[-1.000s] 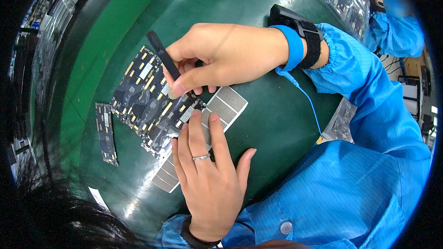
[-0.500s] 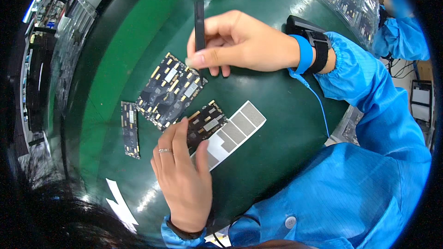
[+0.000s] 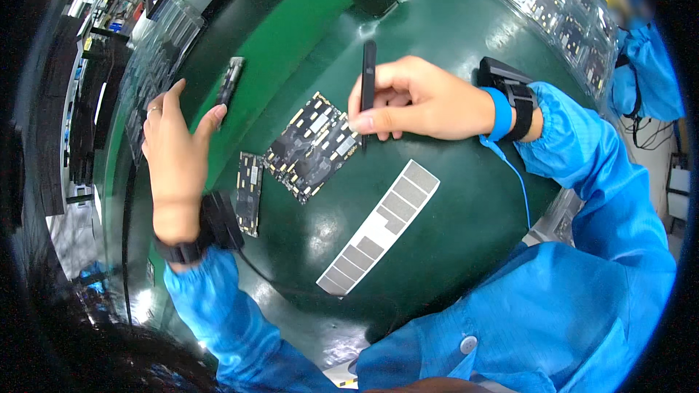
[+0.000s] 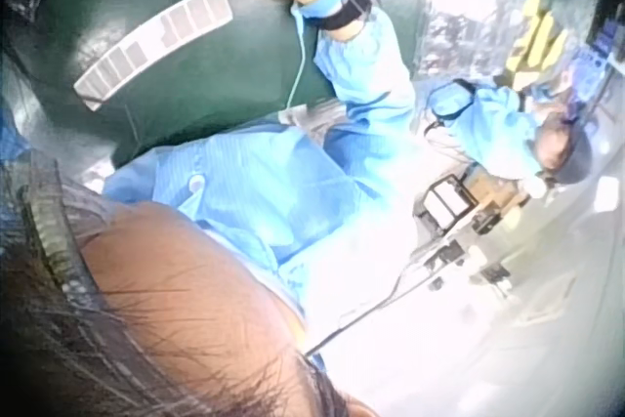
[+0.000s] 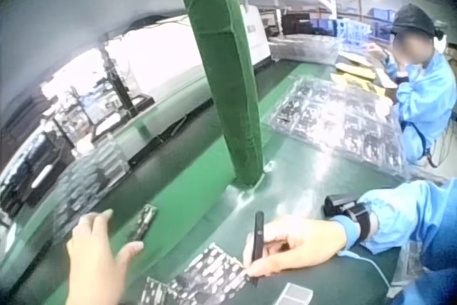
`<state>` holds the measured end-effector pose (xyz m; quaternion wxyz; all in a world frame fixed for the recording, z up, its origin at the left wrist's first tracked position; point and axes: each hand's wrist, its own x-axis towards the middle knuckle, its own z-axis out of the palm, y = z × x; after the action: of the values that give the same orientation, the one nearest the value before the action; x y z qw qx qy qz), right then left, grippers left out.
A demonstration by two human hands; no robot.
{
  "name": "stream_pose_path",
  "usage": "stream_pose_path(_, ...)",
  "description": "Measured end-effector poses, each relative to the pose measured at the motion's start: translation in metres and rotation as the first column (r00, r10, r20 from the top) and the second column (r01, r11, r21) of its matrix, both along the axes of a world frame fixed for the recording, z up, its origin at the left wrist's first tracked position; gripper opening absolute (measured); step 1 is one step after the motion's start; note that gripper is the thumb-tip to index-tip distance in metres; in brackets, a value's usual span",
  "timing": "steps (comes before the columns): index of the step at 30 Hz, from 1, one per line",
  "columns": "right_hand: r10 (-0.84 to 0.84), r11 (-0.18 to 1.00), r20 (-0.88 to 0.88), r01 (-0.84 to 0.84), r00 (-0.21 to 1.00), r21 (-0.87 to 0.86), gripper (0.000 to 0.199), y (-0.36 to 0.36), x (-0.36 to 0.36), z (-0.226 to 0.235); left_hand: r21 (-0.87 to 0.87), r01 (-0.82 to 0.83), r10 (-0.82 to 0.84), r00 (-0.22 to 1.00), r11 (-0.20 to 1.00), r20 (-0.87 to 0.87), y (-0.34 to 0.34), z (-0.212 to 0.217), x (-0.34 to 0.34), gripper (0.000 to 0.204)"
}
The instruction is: The recorder uses tweezers to precisely peel small white labels from a sheet and apply them to specific spots on electronic circuit boards on an assembly line.
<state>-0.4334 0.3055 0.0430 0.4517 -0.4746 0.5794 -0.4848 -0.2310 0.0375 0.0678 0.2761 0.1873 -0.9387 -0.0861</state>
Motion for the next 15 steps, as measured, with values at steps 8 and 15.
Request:
stream_pose_path(8, 0.016, 0.998, -0.036, -0.019, 0.999, -0.063, 0.023, -0.015, -0.001, -0.004, 0.51, 0.263, -0.485, 0.792, 0.819, 0.371, 0.219, -0.014, 0.071, 0.073)
stream_pose_path(15, 0.053, 0.995, -0.066, -0.058, 0.996, -0.081, 0.022, -0.008, 0.01, -0.012, 0.353, 0.171, -0.291, 0.9, 0.92, 0.323, 0.222, -0.041, 0.06, 0.091)
